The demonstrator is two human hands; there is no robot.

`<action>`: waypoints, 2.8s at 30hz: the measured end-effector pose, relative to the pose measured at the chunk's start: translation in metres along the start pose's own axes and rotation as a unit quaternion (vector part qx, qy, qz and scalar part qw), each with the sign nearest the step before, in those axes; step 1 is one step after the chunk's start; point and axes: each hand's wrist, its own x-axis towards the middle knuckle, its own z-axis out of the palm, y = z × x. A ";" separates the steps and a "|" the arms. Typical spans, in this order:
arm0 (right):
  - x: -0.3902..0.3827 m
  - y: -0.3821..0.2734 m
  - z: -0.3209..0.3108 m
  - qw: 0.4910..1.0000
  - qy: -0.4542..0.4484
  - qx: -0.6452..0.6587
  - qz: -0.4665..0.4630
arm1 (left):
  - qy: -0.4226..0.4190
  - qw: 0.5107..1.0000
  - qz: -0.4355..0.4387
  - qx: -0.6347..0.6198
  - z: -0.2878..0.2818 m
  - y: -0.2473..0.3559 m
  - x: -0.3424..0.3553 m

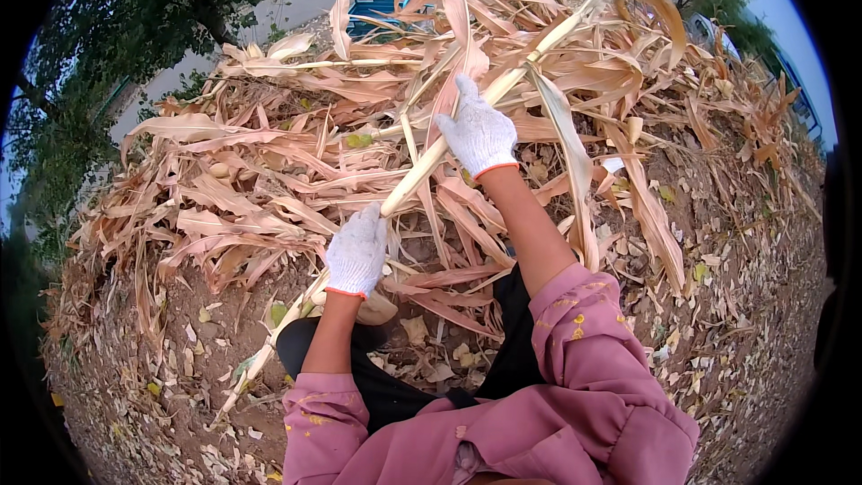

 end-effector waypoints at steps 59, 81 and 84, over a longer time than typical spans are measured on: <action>0.018 0.064 0.034 0.989 0.087 0.122 0.011 | -0.090 0.991 -0.093 -0.044 -0.004 -0.003 0.008; -0.089 -0.027 0.044 0.866 -0.043 0.479 -0.137 | 0.080 0.993 0.058 -0.062 0.029 -0.042 0.019; -0.045 0.006 0.023 0.811 0.102 0.574 0.046 | -0.039 0.991 -0.124 0.019 -0.028 0.002 0.021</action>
